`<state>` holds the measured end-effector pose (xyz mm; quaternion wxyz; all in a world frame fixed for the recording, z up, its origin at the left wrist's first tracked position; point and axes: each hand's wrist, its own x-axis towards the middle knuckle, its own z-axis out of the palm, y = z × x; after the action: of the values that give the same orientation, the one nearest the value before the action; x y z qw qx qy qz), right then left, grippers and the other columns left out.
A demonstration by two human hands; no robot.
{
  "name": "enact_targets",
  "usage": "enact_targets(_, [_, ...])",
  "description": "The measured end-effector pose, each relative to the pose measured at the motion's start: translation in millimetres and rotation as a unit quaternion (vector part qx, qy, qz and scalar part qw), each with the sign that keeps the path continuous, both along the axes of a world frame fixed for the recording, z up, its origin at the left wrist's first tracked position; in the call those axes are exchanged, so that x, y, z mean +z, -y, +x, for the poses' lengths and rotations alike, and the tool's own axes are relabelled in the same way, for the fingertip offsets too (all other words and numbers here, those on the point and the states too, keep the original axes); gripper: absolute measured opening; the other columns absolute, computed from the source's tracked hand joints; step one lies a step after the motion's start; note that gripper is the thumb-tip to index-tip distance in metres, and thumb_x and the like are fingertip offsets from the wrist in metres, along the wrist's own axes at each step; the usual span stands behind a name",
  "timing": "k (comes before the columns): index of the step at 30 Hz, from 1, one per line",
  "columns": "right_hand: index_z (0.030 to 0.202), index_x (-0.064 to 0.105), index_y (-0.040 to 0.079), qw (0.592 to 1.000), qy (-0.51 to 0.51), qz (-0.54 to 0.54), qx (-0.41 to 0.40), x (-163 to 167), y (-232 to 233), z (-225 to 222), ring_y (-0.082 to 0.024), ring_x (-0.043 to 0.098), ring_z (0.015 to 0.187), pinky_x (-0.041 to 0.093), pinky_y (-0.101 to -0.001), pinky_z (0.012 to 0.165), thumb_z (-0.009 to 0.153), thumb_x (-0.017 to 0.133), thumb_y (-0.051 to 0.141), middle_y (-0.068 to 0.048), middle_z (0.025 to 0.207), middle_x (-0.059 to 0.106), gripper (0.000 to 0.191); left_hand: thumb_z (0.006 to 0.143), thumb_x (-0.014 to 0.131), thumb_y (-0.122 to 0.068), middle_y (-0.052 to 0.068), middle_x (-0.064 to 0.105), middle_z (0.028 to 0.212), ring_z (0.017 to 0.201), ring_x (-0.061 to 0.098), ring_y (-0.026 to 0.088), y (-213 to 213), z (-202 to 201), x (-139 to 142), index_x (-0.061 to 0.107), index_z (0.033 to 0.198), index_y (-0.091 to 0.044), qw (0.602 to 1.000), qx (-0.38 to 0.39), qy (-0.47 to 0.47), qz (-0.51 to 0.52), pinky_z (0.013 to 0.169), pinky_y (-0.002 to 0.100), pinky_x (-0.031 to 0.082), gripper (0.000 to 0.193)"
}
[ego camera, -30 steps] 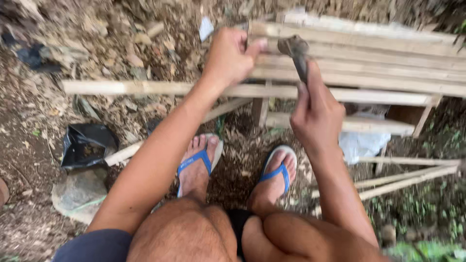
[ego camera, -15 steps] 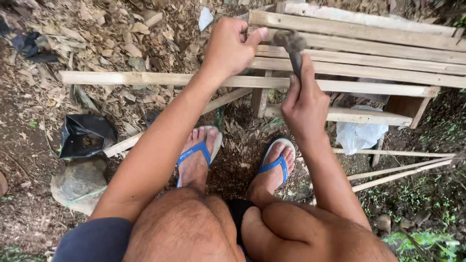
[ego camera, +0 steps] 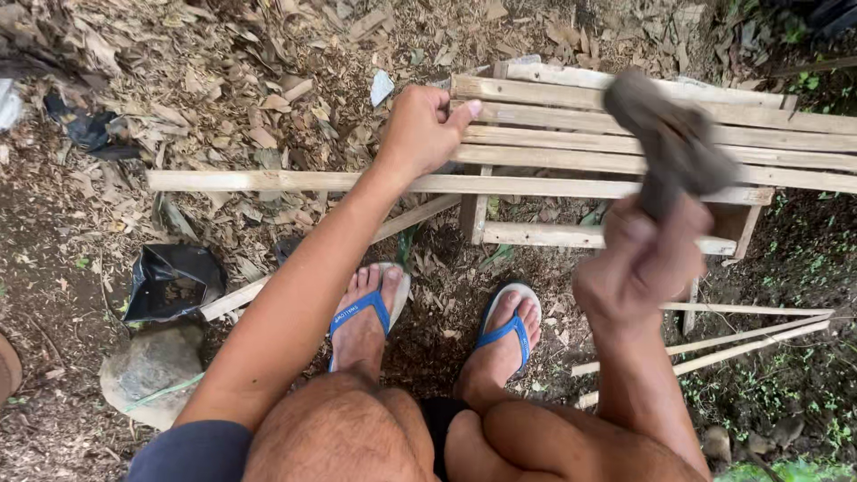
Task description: The person assembles a wooden slatted structure by placing thin wooden slats onto a frame and securing them with nails using a hammer. The person repeatedly positions slats and hammers nails to fasten them in place.
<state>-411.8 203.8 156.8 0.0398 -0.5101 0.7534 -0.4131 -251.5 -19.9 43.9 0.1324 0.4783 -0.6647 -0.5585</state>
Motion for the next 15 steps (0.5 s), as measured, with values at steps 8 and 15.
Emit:
enact_targets(8, [0.154,0.05,0.005,0.979,-0.109,0.166,0.046,-30.3,48.8,26.0,-0.025,0.07,0.065,0.053,-0.0378,0.06,0.111,0.057,0.011,-0.018,0.089,0.072,0.044,0.096,0.071,-0.03,-0.004,0.059,0.054,0.042,0.046,0.008,0.4,-1.9,-5.6,0.066,0.066,-0.011,1.0,-0.015,0.007,0.024,0.042,0.031,0.04,0.036])
enact_targets(15, [0.157,0.045,0.011,0.99,-0.021,0.135,0.02,12.3,50.6,34.1,-0.024,0.066,0.063,0.053,-0.0355,0.056,0.093,0.042,-0.007,-0.02,0.108,0.073,0.066,0.094,0.075,-0.031,0.002,0.059,0.051,0.043,0.047,0.01,-2.1,0.6,0.8,0.068,0.068,-0.004,1.0,0.0,0.006,-0.008,0.045,0.033,0.038,0.039])
